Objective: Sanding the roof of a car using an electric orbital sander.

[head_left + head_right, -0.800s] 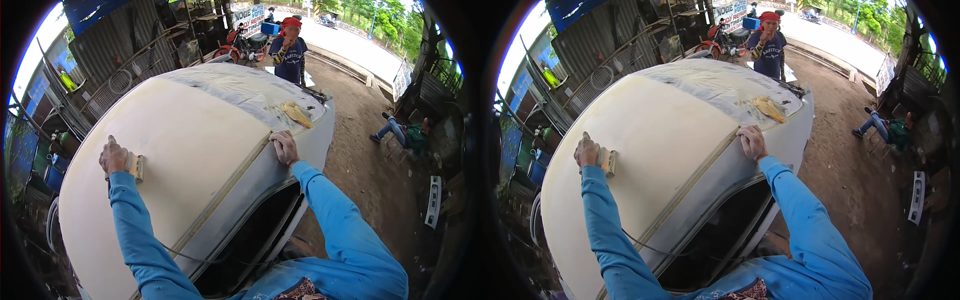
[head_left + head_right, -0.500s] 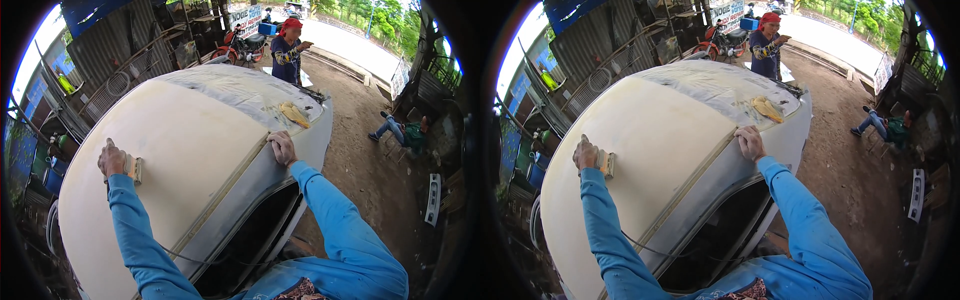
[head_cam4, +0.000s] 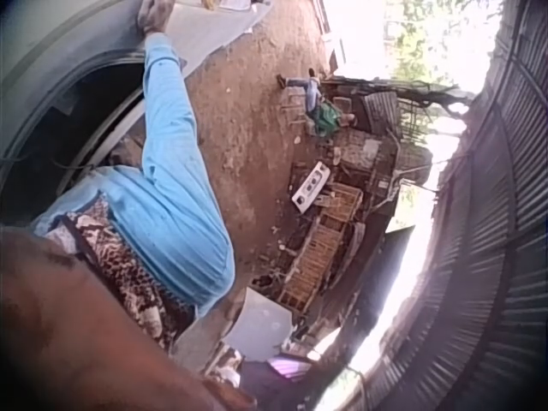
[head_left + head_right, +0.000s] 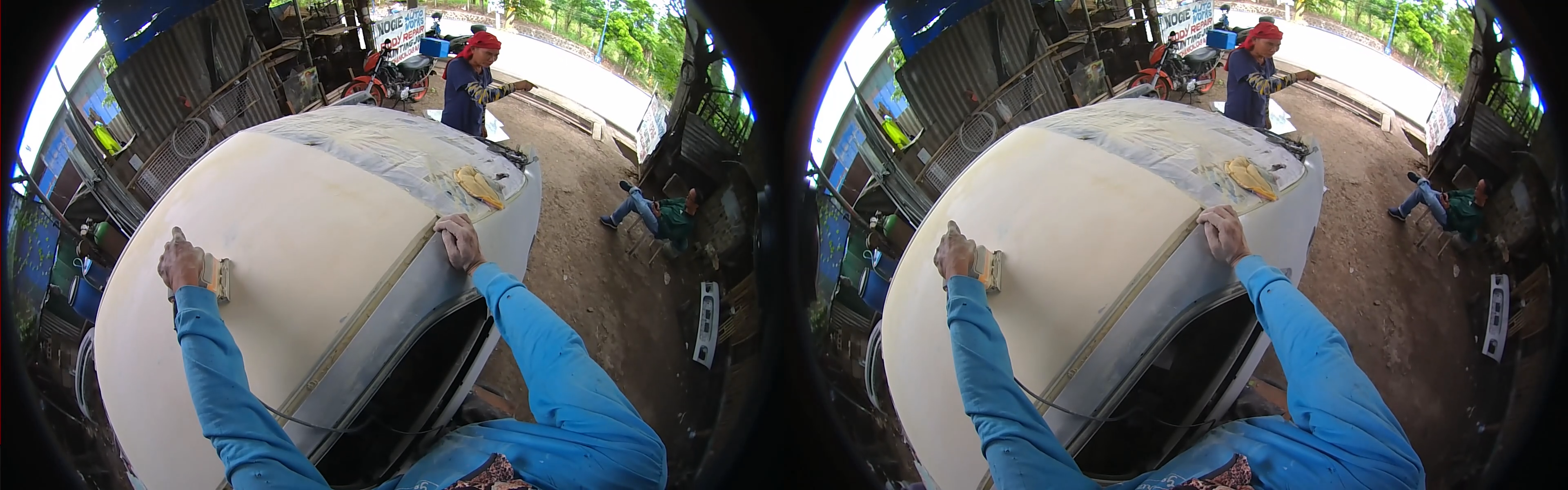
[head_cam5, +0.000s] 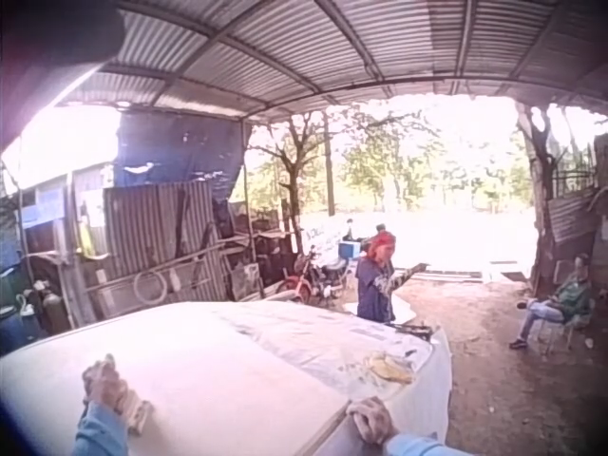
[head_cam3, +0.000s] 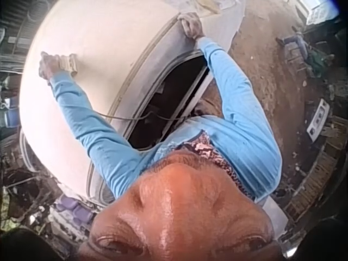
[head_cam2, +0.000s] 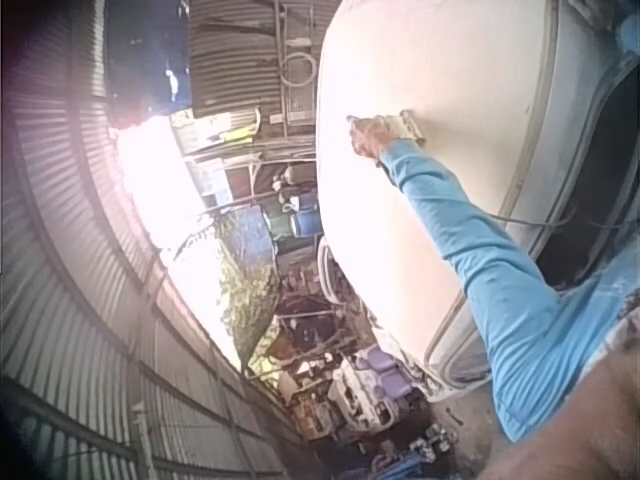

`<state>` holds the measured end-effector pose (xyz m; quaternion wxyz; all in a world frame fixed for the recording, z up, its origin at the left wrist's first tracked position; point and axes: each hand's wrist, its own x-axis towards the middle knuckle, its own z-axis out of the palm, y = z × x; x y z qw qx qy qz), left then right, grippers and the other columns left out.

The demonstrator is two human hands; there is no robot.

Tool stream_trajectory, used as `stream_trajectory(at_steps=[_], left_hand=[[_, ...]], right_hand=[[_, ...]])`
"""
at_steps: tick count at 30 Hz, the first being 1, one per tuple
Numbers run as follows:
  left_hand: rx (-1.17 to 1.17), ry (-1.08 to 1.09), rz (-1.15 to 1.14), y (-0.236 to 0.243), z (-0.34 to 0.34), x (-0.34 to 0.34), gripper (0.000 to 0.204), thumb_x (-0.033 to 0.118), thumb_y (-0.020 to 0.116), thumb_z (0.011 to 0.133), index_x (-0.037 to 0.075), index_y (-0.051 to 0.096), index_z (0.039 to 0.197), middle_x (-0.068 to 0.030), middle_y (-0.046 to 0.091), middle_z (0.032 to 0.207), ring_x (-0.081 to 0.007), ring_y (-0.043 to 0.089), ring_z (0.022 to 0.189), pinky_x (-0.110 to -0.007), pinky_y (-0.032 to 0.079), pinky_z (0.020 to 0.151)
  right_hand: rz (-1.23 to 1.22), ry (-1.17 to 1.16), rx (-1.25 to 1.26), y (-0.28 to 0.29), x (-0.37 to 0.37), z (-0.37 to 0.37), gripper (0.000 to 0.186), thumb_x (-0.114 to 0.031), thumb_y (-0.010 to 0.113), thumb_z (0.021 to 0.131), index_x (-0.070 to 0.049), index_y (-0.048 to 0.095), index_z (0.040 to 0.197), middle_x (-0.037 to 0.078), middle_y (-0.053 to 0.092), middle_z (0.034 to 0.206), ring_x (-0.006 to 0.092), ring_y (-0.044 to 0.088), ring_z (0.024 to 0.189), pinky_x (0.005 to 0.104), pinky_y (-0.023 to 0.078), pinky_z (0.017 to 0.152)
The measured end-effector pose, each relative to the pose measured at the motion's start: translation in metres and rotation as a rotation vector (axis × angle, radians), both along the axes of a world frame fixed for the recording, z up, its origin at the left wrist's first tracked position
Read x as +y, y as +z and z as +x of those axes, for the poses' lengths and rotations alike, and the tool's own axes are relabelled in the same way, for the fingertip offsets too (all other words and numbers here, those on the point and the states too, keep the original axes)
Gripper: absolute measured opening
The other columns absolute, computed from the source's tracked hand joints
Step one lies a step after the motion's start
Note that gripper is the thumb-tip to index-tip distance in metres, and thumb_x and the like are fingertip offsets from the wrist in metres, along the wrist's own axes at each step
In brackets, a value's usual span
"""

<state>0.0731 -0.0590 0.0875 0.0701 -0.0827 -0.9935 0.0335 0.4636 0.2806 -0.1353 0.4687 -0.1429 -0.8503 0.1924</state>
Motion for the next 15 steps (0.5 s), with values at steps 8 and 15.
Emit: stream_trajectory(at_steps=[8,15], left_hand=[[-0.013,0.001,0.004,0.0019,0.0025,0.0007,0.053,0.016,0.06,0.09,0.016,0.051,0.142,-0.0134,0.065,0.134,-0.0336,0.065,0.122,-0.044,0.054,0.101],[0.008,0.006,0.033,-0.0013,-0.0002,-0.0002,0.051,0.016,0.06,0.09,0.016,0.051,0.141,-0.0135,0.066,0.133,-0.0343,0.065,0.123,-0.045,0.054,0.102]], right_hand=[[0.002,0.0,0.003,0.002,-0.0012,0.001,0.011,-0.003,0.059,0.089,-0.003,0.07,0.092,0.013,0.07,0.097,0.0329,0.063,0.1,0.041,0.048,0.094],[-0.011,0.008,0.006,0.0036,-0.0031,0.0012,0.012,-0.003,0.058,0.089,-0.003,0.07,0.092,0.013,0.07,0.098,0.0335,0.062,0.101,0.0412,0.048,0.094]])
